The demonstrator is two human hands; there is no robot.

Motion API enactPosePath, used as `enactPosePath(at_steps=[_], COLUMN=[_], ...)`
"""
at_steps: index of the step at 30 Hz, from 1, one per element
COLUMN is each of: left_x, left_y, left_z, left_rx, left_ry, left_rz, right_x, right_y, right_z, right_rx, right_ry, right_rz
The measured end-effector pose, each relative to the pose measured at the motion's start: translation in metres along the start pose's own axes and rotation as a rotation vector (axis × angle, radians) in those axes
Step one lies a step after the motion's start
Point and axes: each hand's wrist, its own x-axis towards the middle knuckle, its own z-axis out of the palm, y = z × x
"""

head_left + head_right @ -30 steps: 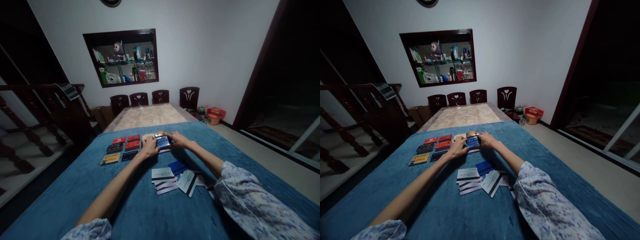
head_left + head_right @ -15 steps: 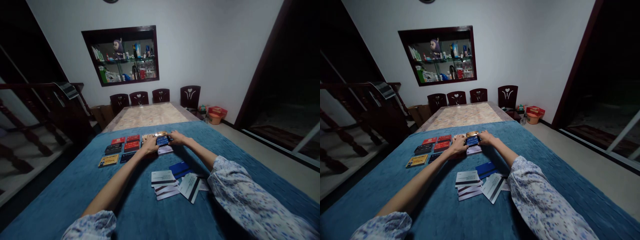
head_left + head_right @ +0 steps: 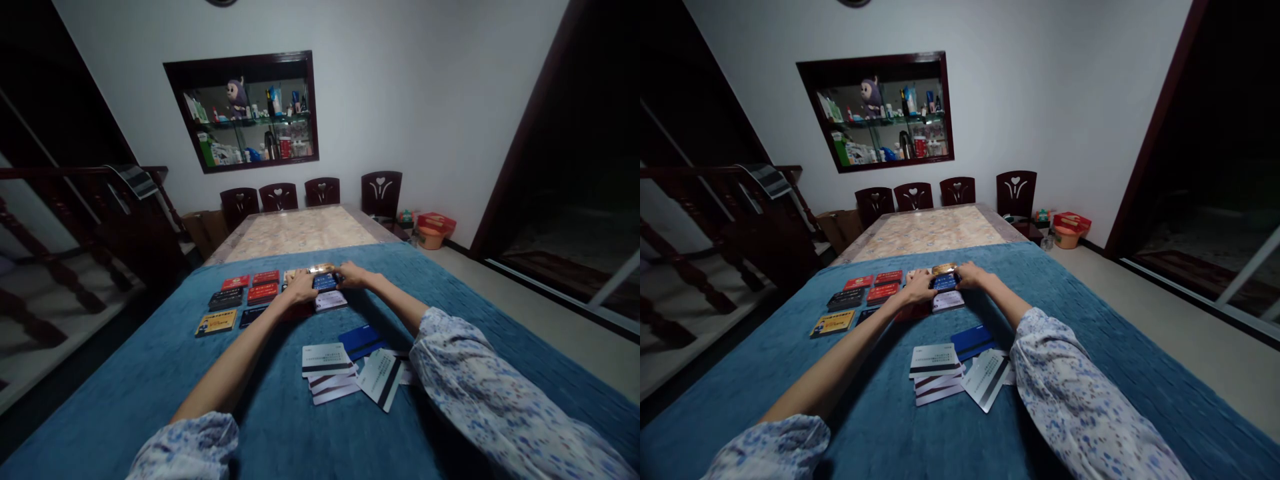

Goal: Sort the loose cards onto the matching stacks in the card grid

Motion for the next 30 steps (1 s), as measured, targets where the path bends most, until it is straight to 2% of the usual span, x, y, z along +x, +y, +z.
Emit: enactPosePath(at_steps=[14,30], left_x=[0.0,-0.003], left_y=[0.002,0.005], left_z=[-0.006,-0.009], left_rx=[0.029,0.033], left_ry=[-0.056,-0.053], left_rz=[-0.01,0.042], right_x=[-0.002,0.004], right_y=[-0.005,-0.005], right_z=[-0.017,-0.019], right_rx=[0.076,0.071], right_ry=[-0.127,-0.149], right_rz=[-0.009,-0.033])
